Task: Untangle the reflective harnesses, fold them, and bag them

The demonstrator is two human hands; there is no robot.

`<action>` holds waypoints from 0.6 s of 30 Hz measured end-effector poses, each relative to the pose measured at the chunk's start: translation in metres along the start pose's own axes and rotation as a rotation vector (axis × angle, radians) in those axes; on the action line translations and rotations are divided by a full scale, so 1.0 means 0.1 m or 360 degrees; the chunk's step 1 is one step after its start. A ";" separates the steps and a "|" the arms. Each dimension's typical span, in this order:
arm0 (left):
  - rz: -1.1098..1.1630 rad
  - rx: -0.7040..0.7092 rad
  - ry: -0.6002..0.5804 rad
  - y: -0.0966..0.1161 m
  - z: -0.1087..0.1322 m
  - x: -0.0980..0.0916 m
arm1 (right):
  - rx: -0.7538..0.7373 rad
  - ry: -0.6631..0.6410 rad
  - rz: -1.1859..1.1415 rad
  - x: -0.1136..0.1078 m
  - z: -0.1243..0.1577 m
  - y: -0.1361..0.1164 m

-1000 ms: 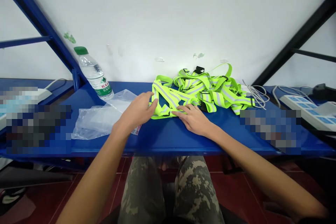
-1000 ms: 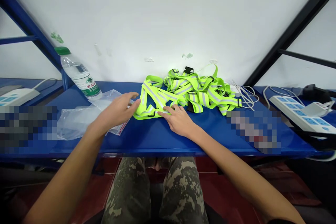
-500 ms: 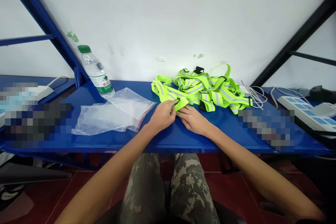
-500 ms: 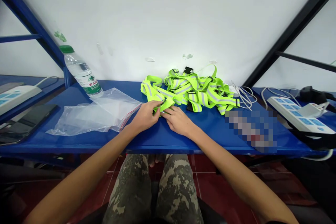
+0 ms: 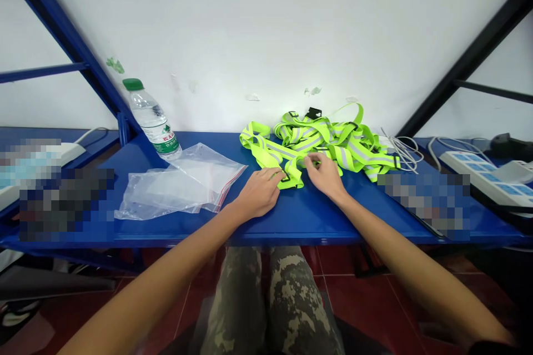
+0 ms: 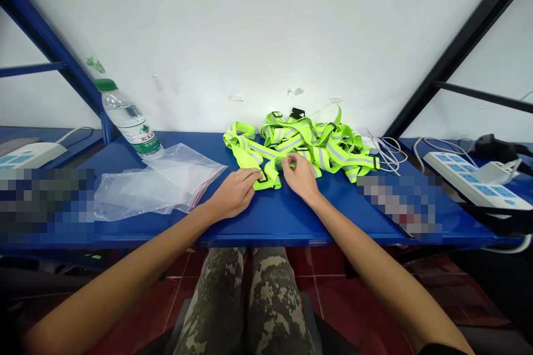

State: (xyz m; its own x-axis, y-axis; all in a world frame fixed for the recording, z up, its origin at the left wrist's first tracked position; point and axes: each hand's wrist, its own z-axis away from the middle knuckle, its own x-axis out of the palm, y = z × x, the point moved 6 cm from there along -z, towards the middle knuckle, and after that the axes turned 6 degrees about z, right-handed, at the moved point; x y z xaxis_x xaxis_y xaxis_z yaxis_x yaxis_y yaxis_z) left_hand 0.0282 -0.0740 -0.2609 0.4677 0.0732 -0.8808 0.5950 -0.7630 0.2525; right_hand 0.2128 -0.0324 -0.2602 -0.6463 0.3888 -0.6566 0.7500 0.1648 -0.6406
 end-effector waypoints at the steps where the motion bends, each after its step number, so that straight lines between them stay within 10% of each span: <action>1: -0.0001 0.0010 -0.0018 0.02 0.00 -0.01 | 0.0034 -0.0050 0.0066 0.02 -0.07 -0.01; 8: -0.0028 0.0108 -0.0147 0.09 0.03 -0.02 | 0.0167 -0.0926 0.0190 0.46 -0.50 -0.18; 18: -0.0215 0.0027 -0.0148 0.07 0.07 -0.01 | 0.0045 -0.0347 -0.0241 0.75 -1.07 -0.53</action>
State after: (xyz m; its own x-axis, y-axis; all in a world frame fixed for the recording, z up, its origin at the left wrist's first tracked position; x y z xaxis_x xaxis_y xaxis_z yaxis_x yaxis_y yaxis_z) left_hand 0.0271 -0.0841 -0.2607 0.3212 0.1171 -0.9397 0.6372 -0.7608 0.1230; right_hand 0.1393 0.0849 -0.2330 -0.7682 0.1566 -0.6208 0.6402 0.1794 -0.7470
